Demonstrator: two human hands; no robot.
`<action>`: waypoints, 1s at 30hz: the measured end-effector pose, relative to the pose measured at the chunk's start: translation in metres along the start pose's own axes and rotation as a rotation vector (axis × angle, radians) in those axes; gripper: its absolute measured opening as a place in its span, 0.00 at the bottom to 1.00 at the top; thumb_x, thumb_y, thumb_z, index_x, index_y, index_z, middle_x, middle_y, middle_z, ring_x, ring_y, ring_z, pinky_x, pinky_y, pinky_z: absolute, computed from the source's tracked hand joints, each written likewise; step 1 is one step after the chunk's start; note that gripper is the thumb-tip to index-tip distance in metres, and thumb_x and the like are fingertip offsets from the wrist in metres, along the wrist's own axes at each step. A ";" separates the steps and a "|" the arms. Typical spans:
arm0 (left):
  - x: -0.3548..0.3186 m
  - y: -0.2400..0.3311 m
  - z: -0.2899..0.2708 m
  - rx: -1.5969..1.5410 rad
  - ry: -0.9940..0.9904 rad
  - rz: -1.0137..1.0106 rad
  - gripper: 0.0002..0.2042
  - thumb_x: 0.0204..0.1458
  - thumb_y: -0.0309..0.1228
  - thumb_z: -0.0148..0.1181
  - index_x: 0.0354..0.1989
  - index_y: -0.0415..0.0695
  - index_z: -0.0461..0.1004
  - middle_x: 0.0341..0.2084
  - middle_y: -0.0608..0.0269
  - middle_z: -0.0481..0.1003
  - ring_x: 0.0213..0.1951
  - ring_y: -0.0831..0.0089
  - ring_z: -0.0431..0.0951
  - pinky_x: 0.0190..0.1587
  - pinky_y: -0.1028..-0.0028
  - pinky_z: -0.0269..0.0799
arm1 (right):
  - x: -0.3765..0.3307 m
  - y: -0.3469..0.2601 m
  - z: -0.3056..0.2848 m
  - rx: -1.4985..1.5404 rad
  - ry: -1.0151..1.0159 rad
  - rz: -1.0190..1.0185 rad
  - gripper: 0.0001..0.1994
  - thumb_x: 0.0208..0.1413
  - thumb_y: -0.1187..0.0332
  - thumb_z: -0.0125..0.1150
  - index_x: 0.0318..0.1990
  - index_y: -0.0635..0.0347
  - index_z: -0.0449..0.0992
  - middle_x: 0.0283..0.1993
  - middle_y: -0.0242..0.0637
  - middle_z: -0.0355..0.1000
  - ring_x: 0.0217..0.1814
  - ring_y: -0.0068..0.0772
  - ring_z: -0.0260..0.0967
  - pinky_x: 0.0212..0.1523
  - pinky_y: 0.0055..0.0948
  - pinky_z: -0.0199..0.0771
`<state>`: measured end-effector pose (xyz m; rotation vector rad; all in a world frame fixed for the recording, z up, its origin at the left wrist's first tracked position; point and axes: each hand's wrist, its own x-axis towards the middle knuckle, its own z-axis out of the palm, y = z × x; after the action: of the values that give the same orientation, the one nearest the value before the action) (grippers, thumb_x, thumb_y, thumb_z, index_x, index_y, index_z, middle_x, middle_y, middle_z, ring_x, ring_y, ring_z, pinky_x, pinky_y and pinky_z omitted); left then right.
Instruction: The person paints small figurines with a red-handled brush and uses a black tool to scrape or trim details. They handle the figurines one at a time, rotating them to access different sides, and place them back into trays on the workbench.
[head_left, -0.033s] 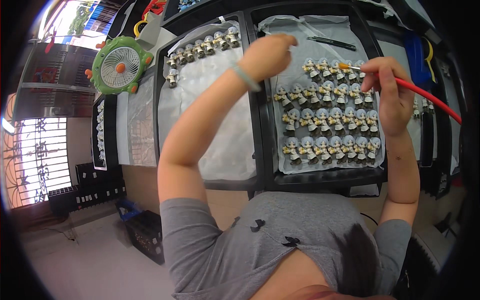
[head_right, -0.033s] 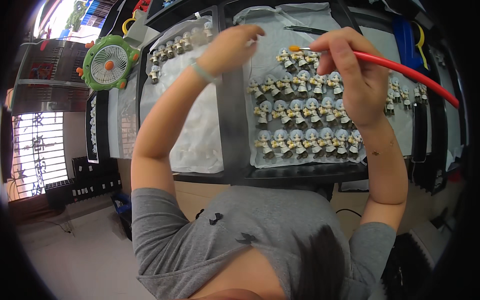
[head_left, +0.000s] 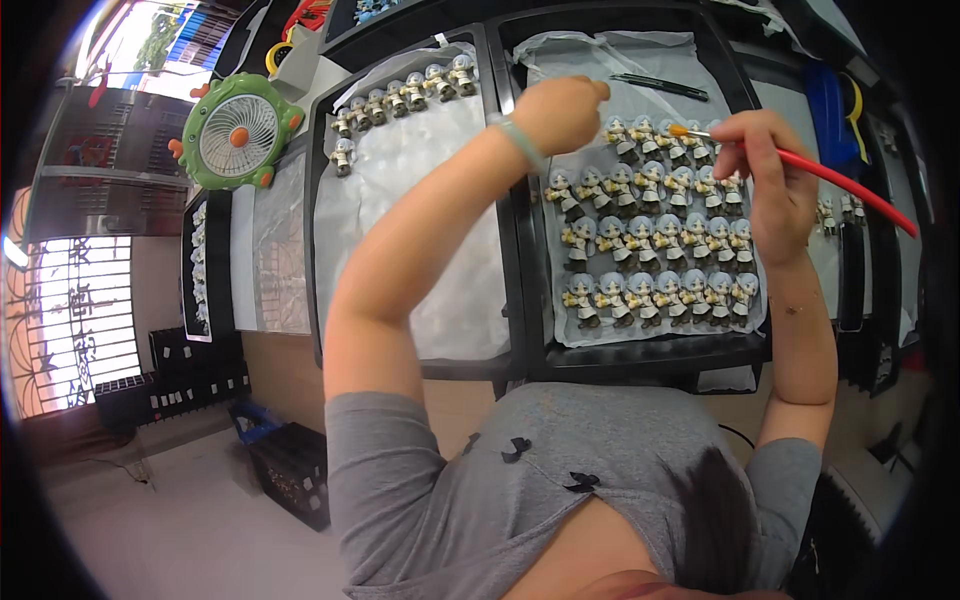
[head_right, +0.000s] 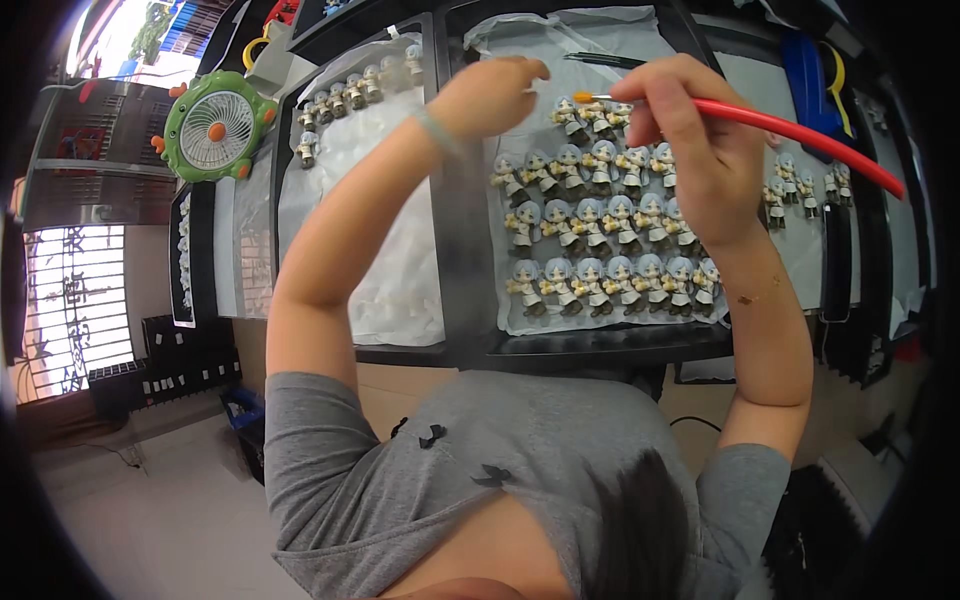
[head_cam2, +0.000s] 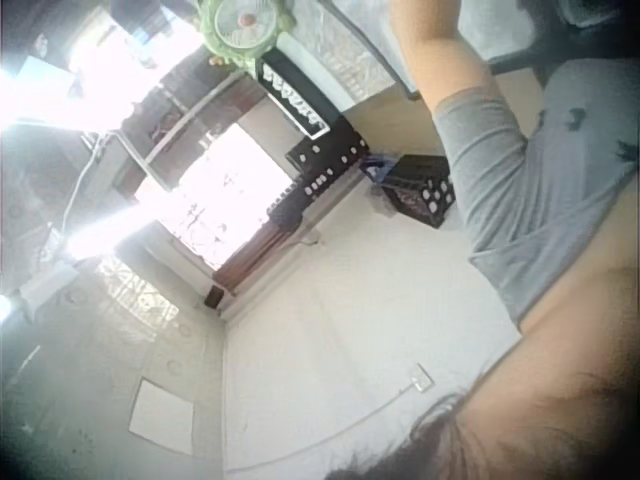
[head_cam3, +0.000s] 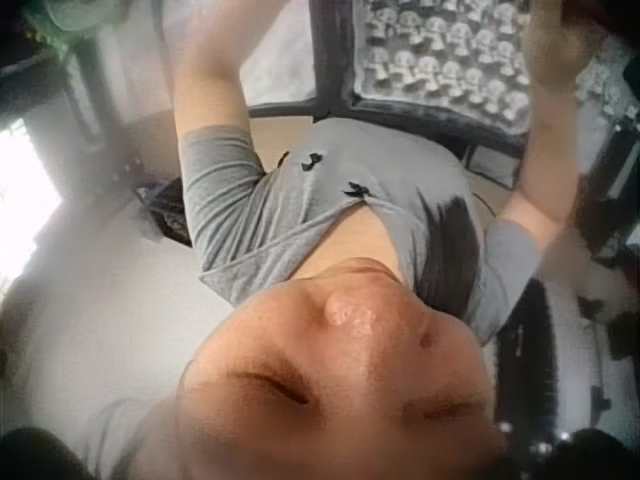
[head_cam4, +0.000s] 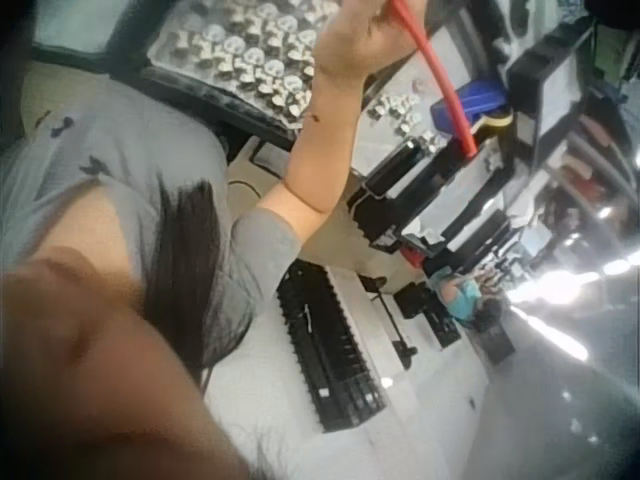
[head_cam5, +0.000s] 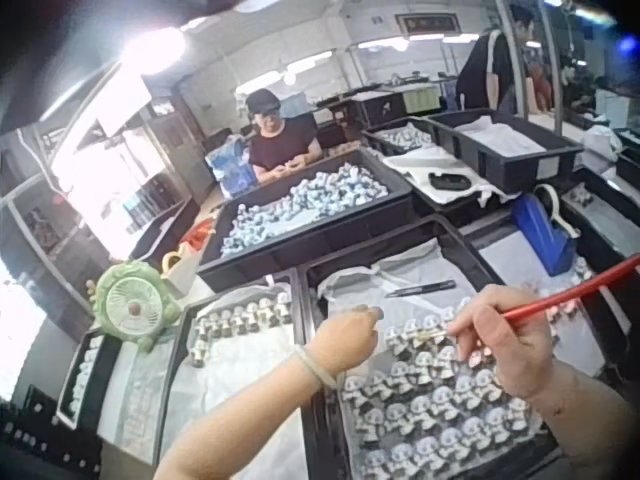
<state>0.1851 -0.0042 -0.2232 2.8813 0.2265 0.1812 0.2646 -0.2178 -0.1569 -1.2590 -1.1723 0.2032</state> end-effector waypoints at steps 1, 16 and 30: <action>0.012 0.005 0.015 0.084 -0.093 -0.040 0.15 0.44 0.33 0.47 0.40 0.43 0.68 0.35 0.52 0.72 0.37 0.55 0.72 0.42 0.64 0.66 | 0.001 0.004 0.003 0.013 -0.009 0.018 0.13 0.56 0.67 0.42 0.30 0.64 0.72 0.19 0.28 0.65 0.21 0.14 0.61 0.24 0.14 0.60; -0.108 0.045 -0.054 -1.492 0.004 -0.378 0.22 0.50 0.28 0.46 0.56 0.44 0.54 0.43 0.62 0.63 0.42 0.75 0.68 0.44 0.73 0.65 | -0.009 -0.007 0.016 0.121 -0.115 0.028 0.12 0.55 0.68 0.44 0.27 0.65 0.72 0.16 0.29 0.64 0.19 0.15 0.60 0.21 0.14 0.57; -0.154 0.067 -0.048 -1.702 0.039 -0.174 0.44 0.28 0.17 0.59 0.59 0.48 0.45 0.53 0.51 0.55 0.48 0.60 0.66 0.52 0.66 0.61 | -0.017 -0.005 0.023 0.137 -0.221 0.121 0.13 0.56 0.67 0.43 0.29 0.67 0.71 0.24 0.34 0.66 0.21 0.16 0.61 0.23 0.15 0.62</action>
<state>0.0368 -0.0835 -0.1758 1.1656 0.1742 0.2262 0.2369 -0.2169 -0.1664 -1.2089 -1.2485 0.5154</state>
